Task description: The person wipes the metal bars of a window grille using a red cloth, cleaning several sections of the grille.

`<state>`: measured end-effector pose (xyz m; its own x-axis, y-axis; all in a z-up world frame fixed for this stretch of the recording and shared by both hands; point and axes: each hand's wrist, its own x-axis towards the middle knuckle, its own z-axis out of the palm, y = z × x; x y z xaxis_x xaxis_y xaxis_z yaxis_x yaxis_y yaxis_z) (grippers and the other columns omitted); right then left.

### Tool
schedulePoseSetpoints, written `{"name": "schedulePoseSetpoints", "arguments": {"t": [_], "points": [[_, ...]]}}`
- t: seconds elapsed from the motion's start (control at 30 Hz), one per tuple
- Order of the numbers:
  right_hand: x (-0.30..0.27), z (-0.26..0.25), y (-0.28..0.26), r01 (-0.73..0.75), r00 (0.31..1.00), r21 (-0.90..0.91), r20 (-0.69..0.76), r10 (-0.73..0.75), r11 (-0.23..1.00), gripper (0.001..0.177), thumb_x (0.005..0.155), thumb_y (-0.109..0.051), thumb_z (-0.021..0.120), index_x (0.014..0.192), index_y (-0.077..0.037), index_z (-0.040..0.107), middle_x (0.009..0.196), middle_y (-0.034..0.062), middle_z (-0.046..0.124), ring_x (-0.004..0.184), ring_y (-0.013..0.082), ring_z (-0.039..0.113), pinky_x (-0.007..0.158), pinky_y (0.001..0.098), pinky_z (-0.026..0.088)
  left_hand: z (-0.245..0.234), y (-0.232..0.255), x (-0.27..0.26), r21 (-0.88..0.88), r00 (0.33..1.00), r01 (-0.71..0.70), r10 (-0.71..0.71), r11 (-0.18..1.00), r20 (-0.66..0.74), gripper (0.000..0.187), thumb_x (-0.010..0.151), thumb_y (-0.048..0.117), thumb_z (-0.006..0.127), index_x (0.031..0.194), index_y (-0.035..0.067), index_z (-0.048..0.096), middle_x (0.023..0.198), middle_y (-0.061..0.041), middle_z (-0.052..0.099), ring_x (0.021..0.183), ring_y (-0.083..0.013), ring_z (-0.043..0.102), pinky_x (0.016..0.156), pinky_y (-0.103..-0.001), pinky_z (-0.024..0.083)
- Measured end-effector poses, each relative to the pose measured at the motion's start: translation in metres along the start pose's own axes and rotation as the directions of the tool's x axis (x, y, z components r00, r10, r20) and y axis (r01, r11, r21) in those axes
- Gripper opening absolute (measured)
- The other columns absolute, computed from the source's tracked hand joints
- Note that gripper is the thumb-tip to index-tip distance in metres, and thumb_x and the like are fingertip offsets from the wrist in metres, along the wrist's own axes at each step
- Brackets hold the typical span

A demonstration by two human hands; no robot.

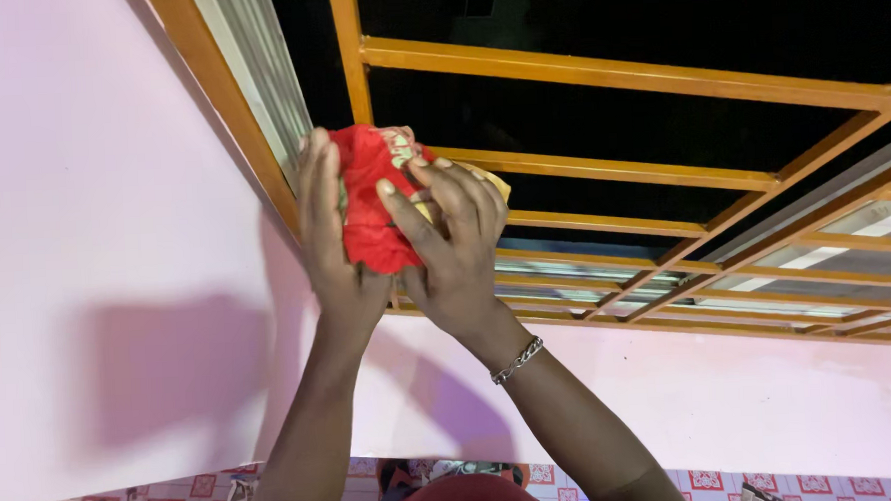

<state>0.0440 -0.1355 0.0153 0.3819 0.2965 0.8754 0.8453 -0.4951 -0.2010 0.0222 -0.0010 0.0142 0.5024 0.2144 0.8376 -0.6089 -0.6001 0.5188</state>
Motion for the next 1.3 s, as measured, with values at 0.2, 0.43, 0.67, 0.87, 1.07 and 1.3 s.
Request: {"name": "schedulePoseSetpoints", "arguments": {"t": [0.2, 0.43, 0.67, 0.87, 1.07, 1.3], "points": [[-0.04, 0.043, 0.018, -0.114, 0.986, -0.092, 0.111, 0.124, 0.989, 0.064, 0.078, -0.003, 0.071, 0.139, -0.018, 0.065, 0.132, 0.011, 0.054, 0.124, 0.0316, 0.049, 0.106, 0.0474, 0.035, 0.025, -0.049, -0.039, -0.172, 0.939, 0.326, -0.298, 0.93, 0.171, 0.081, 0.092, 0.011, 0.077, 0.16, 0.001, 0.034, 0.144, -0.017, 0.06, 0.137, -0.0323, 0.062, 0.117, -0.042, 0.049], [-0.115, 0.054, 0.019, -0.29, 0.927, 0.005, 0.25, 0.279, 0.957, 0.079, 0.072, 0.007, 0.063, 0.148, -0.015, 0.056, 0.129, 0.0134, 0.054, 0.117, 0.033, 0.051, 0.101, 0.0463, 0.04, 0.02, -0.07, -0.102, 0.3, 0.971, 0.096, -0.156, 0.949, 0.181, 0.08, 0.08, 0.001, 0.072, 0.152, -0.005, 0.037, 0.144, -0.026, 0.053, 0.134, -0.0417, 0.052, 0.112, -0.051, 0.043], [-0.085, -0.013, 0.018, -0.28, 0.88, -0.114, 0.367, 0.302, 0.953, 0.072, 0.068, 0.005, 0.064, 0.135, -0.021, 0.067, 0.125, 0.0062, 0.062, 0.113, 0.0292, 0.054, 0.096, 0.0436, 0.039, 0.02, -0.026, -0.112, 0.163, 0.961, 0.171, -0.201, 0.972, 0.19, 0.064, 0.086, -0.009, 0.055, 0.149, -0.004, 0.048, 0.153, -0.026, 0.049, 0.141, -0.0404, 0.051, 0.113, -0.047, 0.048], [-0.042, -0.052, 0.033, -0.087, 0.991, -0.197, 0.087, 0.106, 0.977, 0.058, 0.085, -0.001, 0.071, 0.139, -0.023, 0.065, 0.137, 0.0022, 0.062, 0.133, 0.0268, 0.055, 0.117, 0.0454, 0.034, 0.032, 0.002, -0.048, 0.27, 0.977, -0.147, 0.097, 0.951, 0.192, 0.061, 0.082, -0.003, 0.068, 0.142, 0.0, 0.056, 0.15, -0.017, 0.053, 0.144, -0.0362, 0.049, 0.121, -0.053, 0.038], [-0.079, -0.069, 0.096, -0.153, 0.972, -0.46, 0.087, 0.216, 0.874, 0.056, 0.082, -0.009, 0.073, 0.136, -0.024, 0.068, 0.139, 0.0034, 0.062, 0.138, 0.0256, 0.054, 0.122, 0.0458, 0.029, 0.121, 0.004, -0.055, 0.428, 0.935, -0.243, 0.093, 0.87, 0.342, 0.069, 0.076, -0.001, 0.066, 0.144, 0.006, 0.055, 0.142, -0.011, 0.057, 0.137, -0.0296, 0.05, 0.12, -0.052, 0.027], [-0.133, -0.131, 0.155, -0.262, 0.965, -0.448, -0.147, 0.219, 0.854, 0.047, 0.089, -0.018, 0.076, 0.135, -0.016, 0.063, 0.139, 0.0099, 0.057, 0.136, 0.0327, 0.05, 0.119, 0.0496, 0.029, 0.219, 0.048, -0.08, 0.3, 0.889, -0.358, 0.224, 0.884, 0.4, 0.059, 0.086, 0.004, 0.062, 0.144, 0.003, 0.054, 0.143, -0.013, 0.056, 0.137, -0.0305, 0.051, 0.12, -0.051, 0.028]]}}
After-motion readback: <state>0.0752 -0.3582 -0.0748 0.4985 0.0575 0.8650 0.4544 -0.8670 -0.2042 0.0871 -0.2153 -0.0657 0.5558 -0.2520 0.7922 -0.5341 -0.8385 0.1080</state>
